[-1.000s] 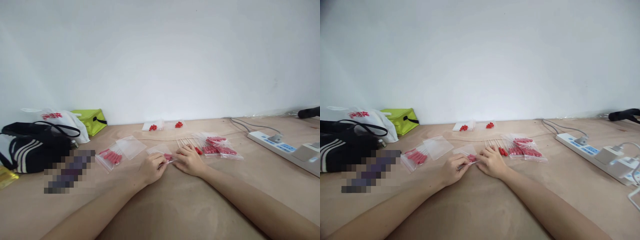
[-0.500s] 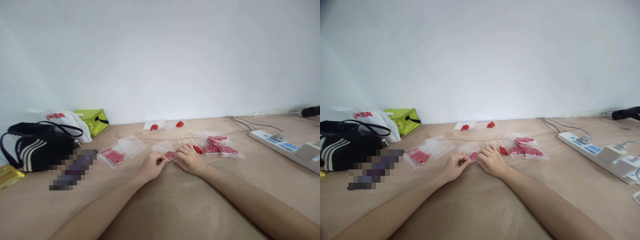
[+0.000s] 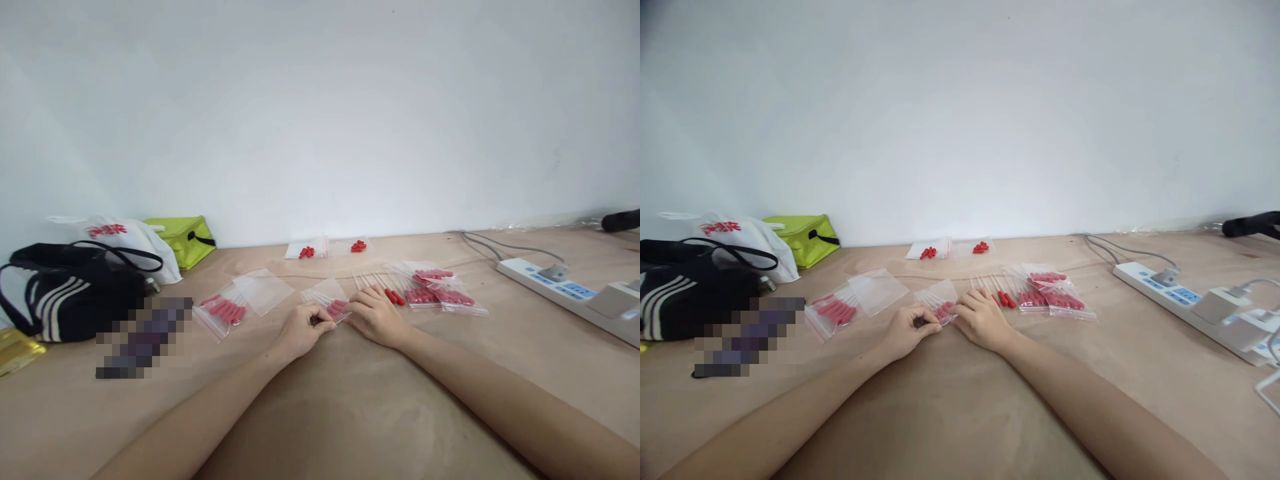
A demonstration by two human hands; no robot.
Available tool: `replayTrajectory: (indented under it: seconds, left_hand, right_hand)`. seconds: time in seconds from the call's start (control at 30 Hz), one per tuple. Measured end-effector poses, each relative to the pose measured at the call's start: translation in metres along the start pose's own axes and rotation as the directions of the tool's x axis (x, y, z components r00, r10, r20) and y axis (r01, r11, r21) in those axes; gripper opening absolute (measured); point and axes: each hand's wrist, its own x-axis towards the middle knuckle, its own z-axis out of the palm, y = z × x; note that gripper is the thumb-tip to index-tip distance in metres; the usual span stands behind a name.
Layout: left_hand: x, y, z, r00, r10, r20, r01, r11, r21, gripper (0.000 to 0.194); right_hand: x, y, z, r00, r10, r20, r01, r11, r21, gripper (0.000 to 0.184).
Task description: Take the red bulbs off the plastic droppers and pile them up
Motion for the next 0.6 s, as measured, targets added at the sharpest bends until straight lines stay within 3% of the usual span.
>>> replayTrajectory:
  seconds: [0.23, 0.6]
  left_hand:
    - [0.0018, 0.0071, 0.0018, 0.994, 0.110, 0.027, -0.110, 0.994, -0.014, 0.014]
    - [0.0048, -0.0014, 0.0042, 0.999, -0.047, 0.015, 0.049, 0.991, -0.121, 0.004]
  right_hand:
    - [-0.0007, 0.0015, 0.0023, 1.000, -0.003, 0.006, 0.003, 1.000, 0.010, 0.010]
    - [0.0011, -0.0012, -0.0009, 0.998, -0.043, -0.050, 0.045, 0.999, 0.030, 0.010]
